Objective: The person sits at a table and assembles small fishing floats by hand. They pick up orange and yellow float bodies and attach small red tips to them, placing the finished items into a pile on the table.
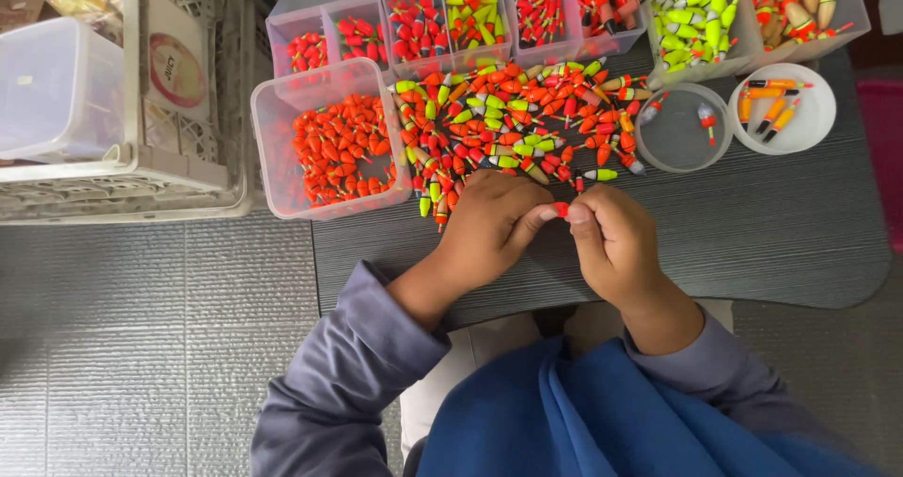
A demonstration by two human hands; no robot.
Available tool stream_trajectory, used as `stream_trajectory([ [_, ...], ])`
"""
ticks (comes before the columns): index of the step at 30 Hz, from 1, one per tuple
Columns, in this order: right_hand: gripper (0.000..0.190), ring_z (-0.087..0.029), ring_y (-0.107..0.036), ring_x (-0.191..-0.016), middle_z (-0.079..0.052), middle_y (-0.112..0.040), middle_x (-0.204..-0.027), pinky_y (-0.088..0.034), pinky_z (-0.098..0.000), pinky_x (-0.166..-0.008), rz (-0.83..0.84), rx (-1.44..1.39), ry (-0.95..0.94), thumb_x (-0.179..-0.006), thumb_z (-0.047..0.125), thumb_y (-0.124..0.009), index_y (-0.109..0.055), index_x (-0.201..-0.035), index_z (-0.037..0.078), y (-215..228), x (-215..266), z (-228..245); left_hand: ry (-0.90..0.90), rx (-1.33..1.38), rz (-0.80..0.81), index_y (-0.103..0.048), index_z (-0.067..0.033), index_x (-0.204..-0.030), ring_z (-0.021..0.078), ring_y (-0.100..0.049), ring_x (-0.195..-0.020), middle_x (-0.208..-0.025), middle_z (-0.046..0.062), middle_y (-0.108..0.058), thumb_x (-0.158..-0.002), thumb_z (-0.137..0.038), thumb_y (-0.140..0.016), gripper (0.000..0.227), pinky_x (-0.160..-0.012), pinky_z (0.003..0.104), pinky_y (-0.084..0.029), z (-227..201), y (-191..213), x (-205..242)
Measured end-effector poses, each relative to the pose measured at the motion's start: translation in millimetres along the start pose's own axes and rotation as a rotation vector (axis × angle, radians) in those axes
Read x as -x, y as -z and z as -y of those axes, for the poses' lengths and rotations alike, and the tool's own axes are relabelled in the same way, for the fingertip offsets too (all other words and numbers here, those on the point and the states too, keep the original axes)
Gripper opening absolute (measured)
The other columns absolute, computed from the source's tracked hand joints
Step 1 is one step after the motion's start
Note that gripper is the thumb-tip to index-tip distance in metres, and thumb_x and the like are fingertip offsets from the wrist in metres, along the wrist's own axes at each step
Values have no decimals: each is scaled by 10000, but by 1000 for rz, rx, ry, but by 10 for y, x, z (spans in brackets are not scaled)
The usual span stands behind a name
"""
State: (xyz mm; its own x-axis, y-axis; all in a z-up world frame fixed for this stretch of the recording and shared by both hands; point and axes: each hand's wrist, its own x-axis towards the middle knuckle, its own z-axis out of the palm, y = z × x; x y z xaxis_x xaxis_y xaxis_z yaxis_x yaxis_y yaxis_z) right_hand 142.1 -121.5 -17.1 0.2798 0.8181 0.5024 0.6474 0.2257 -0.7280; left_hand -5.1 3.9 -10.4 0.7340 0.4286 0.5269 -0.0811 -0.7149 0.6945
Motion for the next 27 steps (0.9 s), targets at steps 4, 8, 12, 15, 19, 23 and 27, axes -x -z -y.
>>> stream_trajectory([
  [4,306,-244,-565,-561,-66,-529,-625,-485,-330,-547,2,-15,-44,-1077,122,-465,-607,-818,43,10,7,-6,-37,-6,-36,-685,-100,-997,333,-690,-787,-807,68,-660,-980,-289,-646,194,-765,444,-492,-28,-1,-23],
  [8,305,-276,-557,-566,-67,-503,-623,-473,-348,-539,2,8,-24,-1082,113,-456,-583,-813,47,17,-4,7,-46,14,-67,-681,-100,-1040,308,-683,-770,-804,60,-655,-934,-272,-716,206,-778,449,-503,-22,-17,-10],
  [12,300,-256,-561,-567,-56,-531,-643,-472,-342,-544,-13,-7,-7,-1081,125,-458,-590,-823,49,18,-23,35,37,51,-43,-692,-118,-1057,316,-693,-763,-808,53,-674,-1012,-330,-579,244,-786,459,-504,-91,32,-32],
  [15,294,-255,-563,-571,-56,-533,-644,-476,-344,-544,-4,6,-7,-1077,121,-459,-595,-827,48,9,-14,16,18,14,-29,-708,-119,-958,322,-693,-758,-770,50,-671,-1007,-285,-599,205,-772,441,-490,-13,-29,9],
  [19,304,-265,-565,-569,-66,-525,-633,-483,-346,-533,4,9,-40,-1080,117,-457,-606,-828,39,21,-16,7,-22,-6,-47,-692,-84,-981,339,-688,-759,-777,83,-658,-969,-267,-667,185,-760,450,-496,-41,-3,-27],
  [23,301,-265,-574,-572,-69,-528,-641,-484,-346,-538,13,-5,-35,-1086,116,-444,-597,-839,37,11,-19,3,-18,23,-94,-704,-97,-1054,309,-692,-771,-817,63,-677,-927,-242,-730,194,-788,450,-506,-35,5,-21],
  [27,304,-249,-553,-570,-51,-526,-654,-473,-336,-546,5,-2,7,-1086,131,-439,-587,-832,54,12,-23,7,40,66,-63,-697,-108,-1066,337,-683,-766,-822,77,-679,-1006,-311,-595,234,-788,488,-510,-105,53,-42],
])
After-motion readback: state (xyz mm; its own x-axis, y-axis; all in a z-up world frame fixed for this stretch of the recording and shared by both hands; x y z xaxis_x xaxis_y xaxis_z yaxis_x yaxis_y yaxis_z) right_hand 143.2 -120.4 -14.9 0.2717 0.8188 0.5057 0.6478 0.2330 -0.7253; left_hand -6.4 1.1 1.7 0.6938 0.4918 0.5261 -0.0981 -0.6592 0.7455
